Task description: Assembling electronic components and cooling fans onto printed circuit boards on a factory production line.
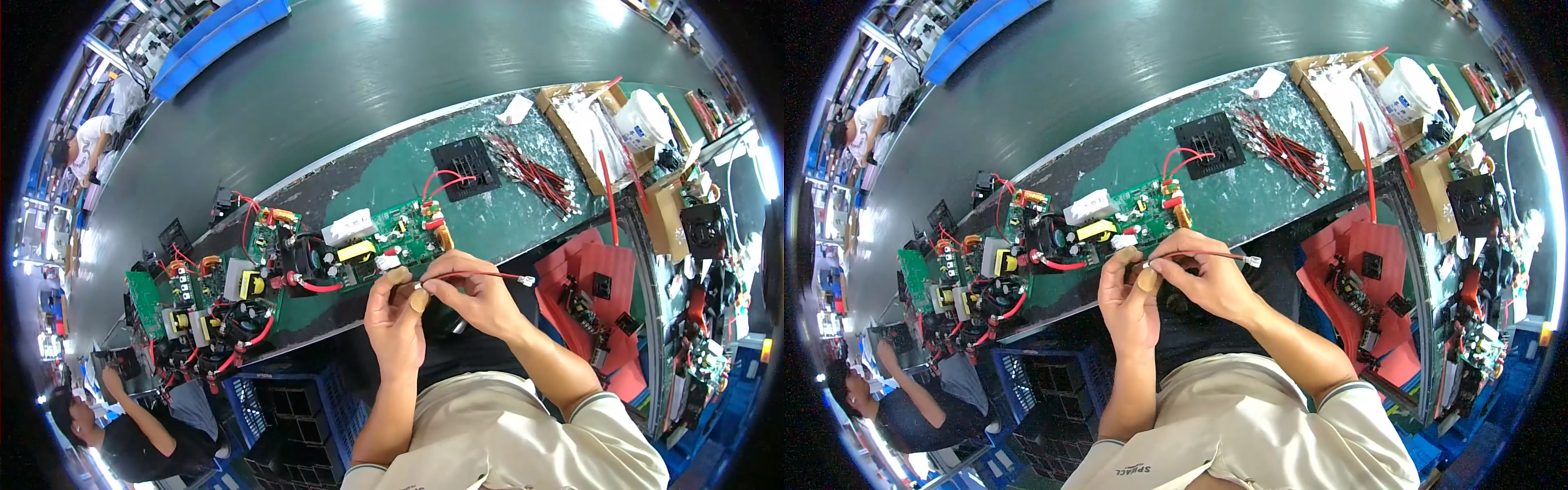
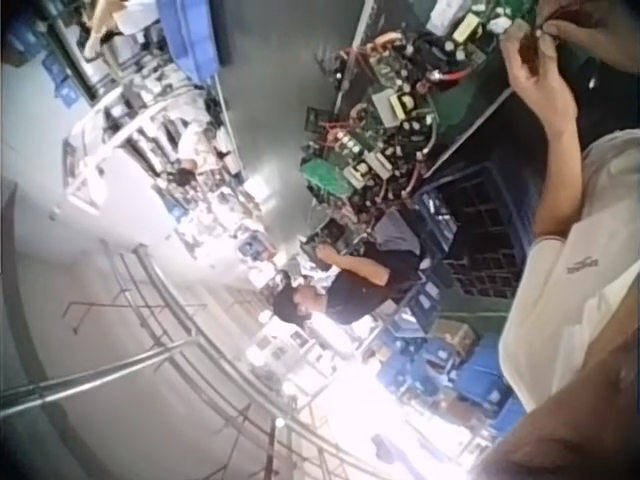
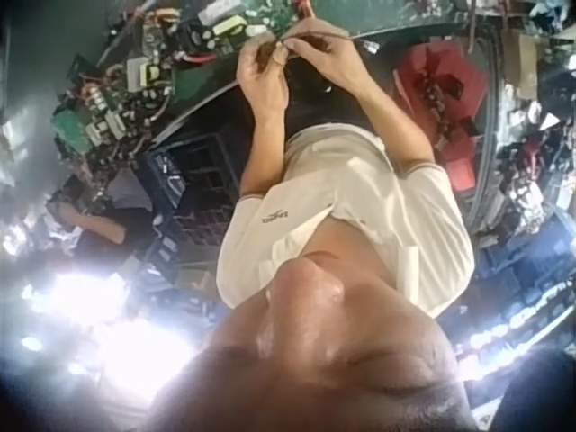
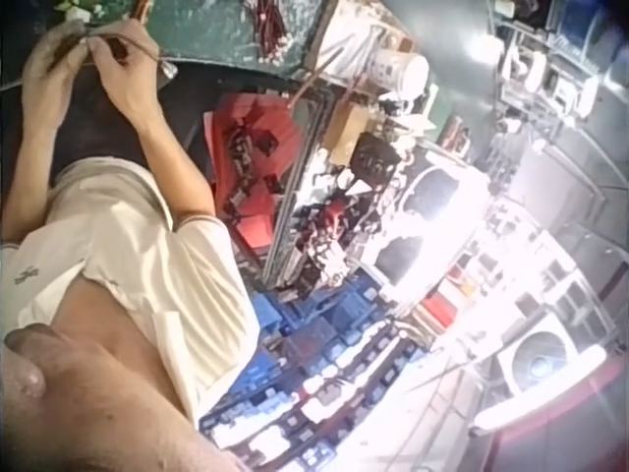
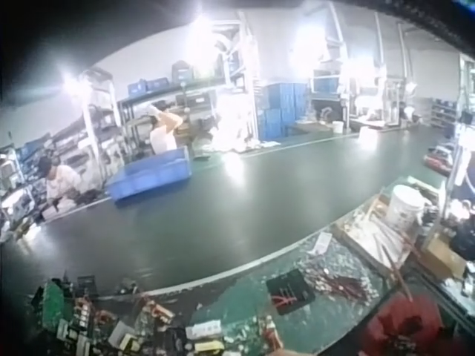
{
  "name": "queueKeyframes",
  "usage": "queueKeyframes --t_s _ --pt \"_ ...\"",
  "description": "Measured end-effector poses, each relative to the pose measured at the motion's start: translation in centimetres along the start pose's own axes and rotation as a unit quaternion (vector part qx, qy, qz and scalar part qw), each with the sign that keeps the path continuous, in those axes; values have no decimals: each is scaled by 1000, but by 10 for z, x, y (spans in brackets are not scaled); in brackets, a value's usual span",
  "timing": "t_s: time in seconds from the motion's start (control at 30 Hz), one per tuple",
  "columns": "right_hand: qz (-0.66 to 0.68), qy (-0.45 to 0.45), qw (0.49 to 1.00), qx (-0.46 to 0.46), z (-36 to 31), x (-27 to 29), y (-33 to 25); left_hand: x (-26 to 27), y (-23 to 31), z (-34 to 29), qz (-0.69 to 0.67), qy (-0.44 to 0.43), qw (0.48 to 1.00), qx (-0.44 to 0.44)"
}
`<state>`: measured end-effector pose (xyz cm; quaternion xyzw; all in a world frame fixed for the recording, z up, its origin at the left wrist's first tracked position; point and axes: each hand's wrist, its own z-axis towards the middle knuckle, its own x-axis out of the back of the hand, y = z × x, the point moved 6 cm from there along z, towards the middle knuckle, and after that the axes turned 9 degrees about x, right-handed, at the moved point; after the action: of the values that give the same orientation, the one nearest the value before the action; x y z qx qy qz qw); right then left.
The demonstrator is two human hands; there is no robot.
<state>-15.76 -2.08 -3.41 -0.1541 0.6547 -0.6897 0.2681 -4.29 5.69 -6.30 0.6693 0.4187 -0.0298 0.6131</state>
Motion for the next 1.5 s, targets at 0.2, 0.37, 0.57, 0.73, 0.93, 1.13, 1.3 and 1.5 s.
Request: queueKeyframes --t_s 0.2,0.37,0.57,0.73,0.93,1.13,1.3,1.5 --pt "125 76 988 -43 -6 -1 11 -12 5 -11 -108 -53 992 -24" --pt "145 98 983 -49 1 1 11 -9 12 -3 103 -21 992 -64" --pt "34 -3 999 -40 10 0 8 5 8 11 63 -47 994 73" --pt "23 -26 999 -34 12 5 -1 1 6 10 24 -49 991 118" --pt "-52 -39 998 23 18 19 -20 9 10 9 -39 -19 986 159" --pt "-170 -105 970 139 43 14 -39 11 33 14 44 -23 992 119" --pt "-346 -121 906 213 94 5 -44 -23 105 18 687 -6 679 -260" --pt "-403 -222 840 288 106 -23 -18 -39 82 29 844 -72 520 -111"
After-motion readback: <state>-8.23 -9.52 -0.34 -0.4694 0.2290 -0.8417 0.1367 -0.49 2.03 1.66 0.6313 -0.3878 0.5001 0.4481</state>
